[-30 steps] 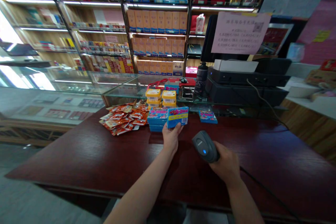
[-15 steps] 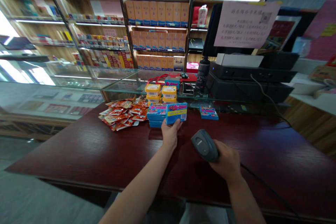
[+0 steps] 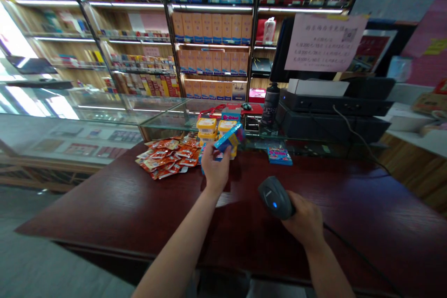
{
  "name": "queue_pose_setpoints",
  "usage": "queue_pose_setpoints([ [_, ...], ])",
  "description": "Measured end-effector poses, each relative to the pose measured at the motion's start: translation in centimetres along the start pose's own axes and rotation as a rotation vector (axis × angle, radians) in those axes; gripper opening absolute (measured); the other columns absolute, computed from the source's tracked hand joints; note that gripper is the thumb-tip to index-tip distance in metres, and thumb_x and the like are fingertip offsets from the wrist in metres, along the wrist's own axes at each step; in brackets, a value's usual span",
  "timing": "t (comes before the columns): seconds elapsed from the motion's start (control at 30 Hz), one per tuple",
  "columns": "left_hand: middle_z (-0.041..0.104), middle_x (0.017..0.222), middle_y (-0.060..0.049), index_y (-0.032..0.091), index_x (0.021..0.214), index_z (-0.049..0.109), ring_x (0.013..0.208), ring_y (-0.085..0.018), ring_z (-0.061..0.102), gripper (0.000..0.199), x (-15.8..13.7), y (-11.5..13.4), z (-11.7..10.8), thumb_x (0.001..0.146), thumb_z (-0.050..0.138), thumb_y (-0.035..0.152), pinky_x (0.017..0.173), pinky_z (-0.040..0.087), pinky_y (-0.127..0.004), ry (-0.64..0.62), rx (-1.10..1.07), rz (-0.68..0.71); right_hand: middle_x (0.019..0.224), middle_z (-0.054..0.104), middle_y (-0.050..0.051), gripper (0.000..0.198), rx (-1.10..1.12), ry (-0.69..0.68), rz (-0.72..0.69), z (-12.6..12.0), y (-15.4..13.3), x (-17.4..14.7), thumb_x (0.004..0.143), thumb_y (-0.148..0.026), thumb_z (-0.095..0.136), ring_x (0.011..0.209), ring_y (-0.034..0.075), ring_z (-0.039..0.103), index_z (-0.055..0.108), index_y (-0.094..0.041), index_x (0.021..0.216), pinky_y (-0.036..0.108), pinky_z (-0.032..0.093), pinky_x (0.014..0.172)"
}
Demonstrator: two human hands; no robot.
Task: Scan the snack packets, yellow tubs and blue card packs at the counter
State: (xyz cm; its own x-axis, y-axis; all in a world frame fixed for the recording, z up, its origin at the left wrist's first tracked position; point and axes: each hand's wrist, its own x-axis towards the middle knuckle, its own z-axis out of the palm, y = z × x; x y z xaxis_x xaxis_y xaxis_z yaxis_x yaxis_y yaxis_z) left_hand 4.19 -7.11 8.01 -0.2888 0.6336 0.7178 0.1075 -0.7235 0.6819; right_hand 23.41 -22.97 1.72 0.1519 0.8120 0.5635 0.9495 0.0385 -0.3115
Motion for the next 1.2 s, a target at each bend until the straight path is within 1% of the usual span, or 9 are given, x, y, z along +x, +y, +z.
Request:
queue_pose_setpoints([
  [0.03, 0.068, 0.09, -0.003, 0.02, 0.092, 0.064, 0.085, -0.017, 0.064, 0.017, 1.1, -0.2, -0.8, 0.079, 0.067, 0.03, 0.081, 0.05, -0.032, 0.011, 0.11, 0.149, 0.092, 0.073, 0.008, 0.021, 0.0, 0.002, 0.001, 0.0, 0.0, 0.0, 0.076, -0.022, 0.052, 0.077, 0.022, 0.067, 0.065, -0.019, 0.092, 0.028, 0.044, 0.068],
  [0.1, 0.07, 0.099, -0.004, 0.023, 0.096, 0.068, 0.096, -0.019, 0.061, 0.016, 3.0, -0.8, -2.6, 0.082, 0.061, 0.022, 0.093, 0.045, -0.038, -0.098, 0.302, 0.429, 0.093, 0.073, 0.009, 0.021, 0.004, 0.006, -0.008, 0.0, -0.1, 0.0, 0.077, -0.022, 0.052, 0.078, 0.022, 0.068, 0.065, -0.019, 0.093, 0.028, 0.044, 0.069],
  [0.13, 0.07, 0.101, -0.004, 0.025, 0.098, 0.069, 0.098, -0.02, 0.06, 0.019, 3.7, -1.1, -3.5, 0.083, 0.059, 0.019, 0.095, 0.043, -0.039, -0.147, 0.378, 0.521, 0.093, 0.073, 0.009, 0.021, 0.007, 0.007, -0.015, 0.1, -0.1, 0.0, 0.077, -0.022, 0.052, 0.078, 0.022, 0.068, 0.065, -0.019, 0.092, 0.028, 0.045, 0.069],
  [0.23, 0.071, 0.102, -0.002, 0.029, 0.1, 0.071, 0.099, -0.021, 0.056, 0.027, 4.5, -2.4, -5.4, 0.083, 0.056, 0.014, 0.094, 0.041, -0.04, -0.212, 0.542, 0.638, 0.094, 0.073, 0.009, 0.021, 0.01, 0.009, -0.038, 0.2, 0.1, 0.0, 0.077, -0.02, 0.05, 0.078, 0.022, 0.068, 0.065, -0.018, 0.092, 0.029, 0.045, 0.069],
  [0.4, 0.069, 0.104, -0.003, 0.032, 0.108, 0.069, 0.099, -0.022, 0.053, 0.035, 3.1, -4.3, -6.7, 0.085, 0.052, 0.012, 0.09, 0.041, -0.04, -0.326, 0.645, 0.586, 0.095, 0.073, 0.009, 0.025, -0.001, -0.007, -0.04, 0.6, 0.4, -0.2, 0.076, -0.02, 0.051, 0.081, 0.023, 0.068, 0.064, -0.019, 0.096, 0.029, 0.046, 0.07],
  [0.57, 0.066, 0.109, -0.005, 0.029, 0.114, 0.067, 0.104, -0.023, 0.053, 0.036, 2.0, -4.3, -7.0, 0.082, 0.056, 0.017, 0.093, 0.041, -0.043, -0.432, 0.662, 0.512, 0.094, 0.073, 0.009, 0.025, -0.022, 0.039, -0.1, 0.8, 0.8, -0.4, 0.075, -0.022, 0.05, 0.08, 0.023, 0.068, 0.062, -0.018, 0.097, 0.029, 0.047, 0.069],
  [0.67, 0.065, 0.105, -0.006, 0.025, 0.108, 0.069, 0.102, -0.023, 0.054, 0.028, 1.8, -4.1, -6.9, 0.081, 0.061, 0.025, 0.093, 0.042, -0.042, -0.41, 0.608, 0.474, 0.09, 0.073, 0.009, 0.025, -0.052, 0.081, -0.135, 1.0, 1.1, -0.5, 0.074, -0.023, 0.05, 0.075, 0.023, 0.068, 0.061, -0.019, 0.096, 0.03, 0.047, 0.065],
  [0.83, 0.066, 0.099, -0.005, 0.023, 0.101, 0.07, 0.098, -0.021, 0.056, 0.02, 1.7, -4.5, -6.5, 0.083, 0.062, 0.027, 0.09, 0.045, -0.04, -0.338, 0.547, 0.428, 0.088, 0.072, 0.009, 0.024, -0.068, 0.084, -0.149, 1.1, 1.3, -0.5, 0.075, -0.023, 0.05, 0.074, 0.022, 0.068, 0.06, -0.02, 0.096, 0.029, 0.046, 0.063],
  [1.2, 0.065, 0.104, -0.007, 0.022, 0.104, 0.068, 0.104, -0.022, 0.056, 0.022, 1.5, -5.0, -6.4, 0.085, 0.06, 0.027, 0.094, 0.044, -0.04, -0.307, 0.58, 0.478, 0.087, 0.073, 0.008, 0.024, -0.11, 0.043, -0.106, 0.8, 1.0, -0.5, 0.075, -0.025, 0.052, 0.071, 0.023, 0.068, 0.062, -0.019, 0.096, 0.029, 0.044, 0.062],
])
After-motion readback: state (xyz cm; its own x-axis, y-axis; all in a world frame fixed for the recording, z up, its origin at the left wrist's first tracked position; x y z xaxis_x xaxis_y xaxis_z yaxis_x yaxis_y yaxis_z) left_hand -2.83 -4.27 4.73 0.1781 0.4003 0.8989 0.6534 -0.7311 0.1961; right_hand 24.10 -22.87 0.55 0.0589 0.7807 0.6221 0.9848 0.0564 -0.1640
